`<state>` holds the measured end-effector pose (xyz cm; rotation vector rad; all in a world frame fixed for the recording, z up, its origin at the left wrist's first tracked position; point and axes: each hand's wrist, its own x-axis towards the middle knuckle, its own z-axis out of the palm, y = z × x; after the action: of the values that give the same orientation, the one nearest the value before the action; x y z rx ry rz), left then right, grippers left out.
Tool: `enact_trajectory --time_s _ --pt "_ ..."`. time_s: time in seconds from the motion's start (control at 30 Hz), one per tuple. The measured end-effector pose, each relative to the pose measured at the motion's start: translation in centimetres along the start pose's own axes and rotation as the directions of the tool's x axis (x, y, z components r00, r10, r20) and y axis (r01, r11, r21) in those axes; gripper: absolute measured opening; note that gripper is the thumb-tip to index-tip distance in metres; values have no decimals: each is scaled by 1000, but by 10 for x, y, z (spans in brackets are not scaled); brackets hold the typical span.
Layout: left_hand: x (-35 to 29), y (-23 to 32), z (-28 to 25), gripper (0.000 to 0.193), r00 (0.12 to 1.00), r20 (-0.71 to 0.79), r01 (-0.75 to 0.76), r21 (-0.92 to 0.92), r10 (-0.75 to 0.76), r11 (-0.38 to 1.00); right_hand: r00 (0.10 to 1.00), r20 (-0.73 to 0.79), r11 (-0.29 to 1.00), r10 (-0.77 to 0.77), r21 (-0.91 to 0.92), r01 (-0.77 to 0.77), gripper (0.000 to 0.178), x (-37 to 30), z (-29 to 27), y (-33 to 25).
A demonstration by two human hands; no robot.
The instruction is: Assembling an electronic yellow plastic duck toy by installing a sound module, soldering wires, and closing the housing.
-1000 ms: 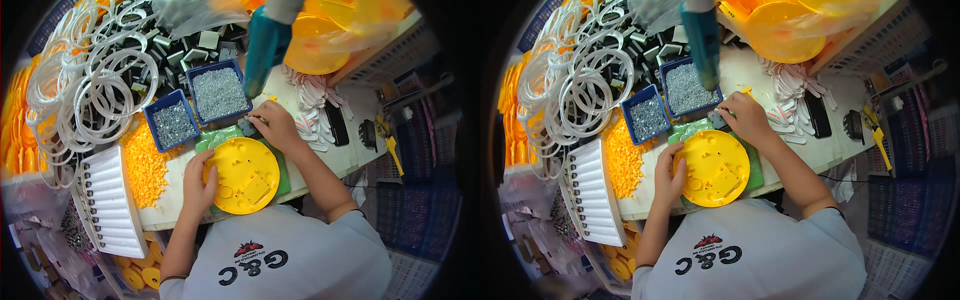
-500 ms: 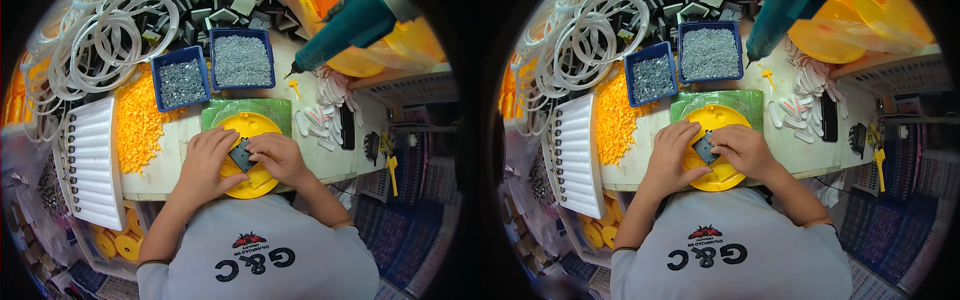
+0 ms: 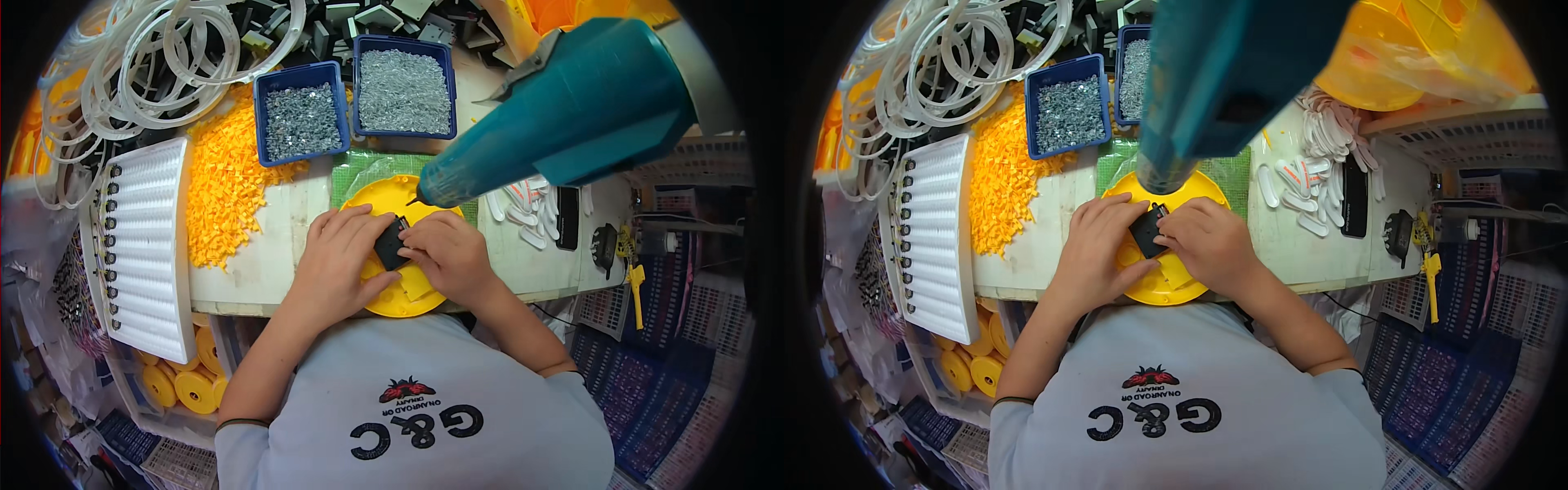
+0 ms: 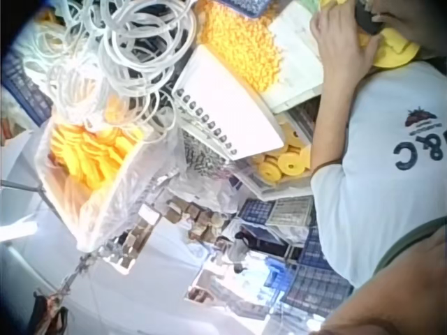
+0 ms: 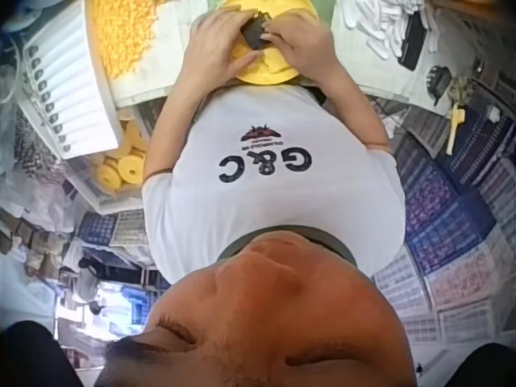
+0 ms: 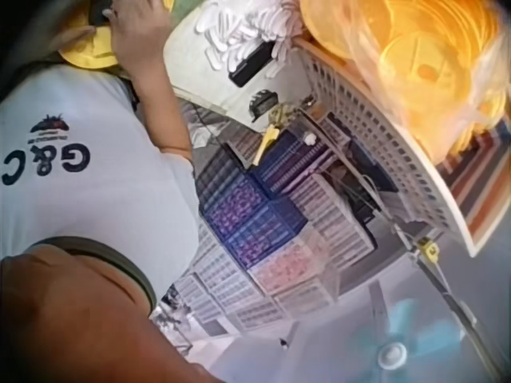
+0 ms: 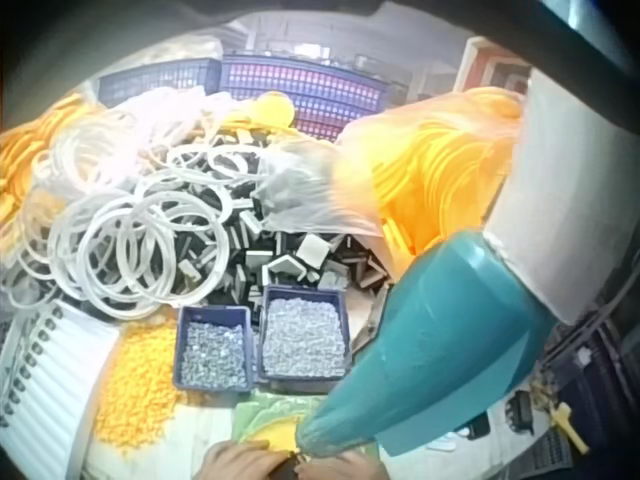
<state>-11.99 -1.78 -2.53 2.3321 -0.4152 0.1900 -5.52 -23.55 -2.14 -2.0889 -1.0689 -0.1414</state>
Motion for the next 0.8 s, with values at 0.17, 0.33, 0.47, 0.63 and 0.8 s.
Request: enact_trajectory --time_s 0.17,0.33,0.47,0.63,0.8 --pt "5 1 0 74 999 40 -14 35 12 999 999 -14 994 -52 -102 50 25 -3 3 1" --pt "12 3 -6 71 993 115 -30 -5 30 1000 1000 -5 984 -3 -178 2 20 -11 7 1" --pt "11 8 -6 70 989 131 -72 41 66 997 989 -142 993 -45 -114 29 20 -15 4 -3" --pt "4 -2 -3 67 988 93 -128 46 123 991 989 -142 999 -44 -5 44 18 -82 -18 -42" --pt "-14 -18 -18 47 970 -201 -118 87 133 989 813 161 804 560 133 -580 17 -170 -9 -55"
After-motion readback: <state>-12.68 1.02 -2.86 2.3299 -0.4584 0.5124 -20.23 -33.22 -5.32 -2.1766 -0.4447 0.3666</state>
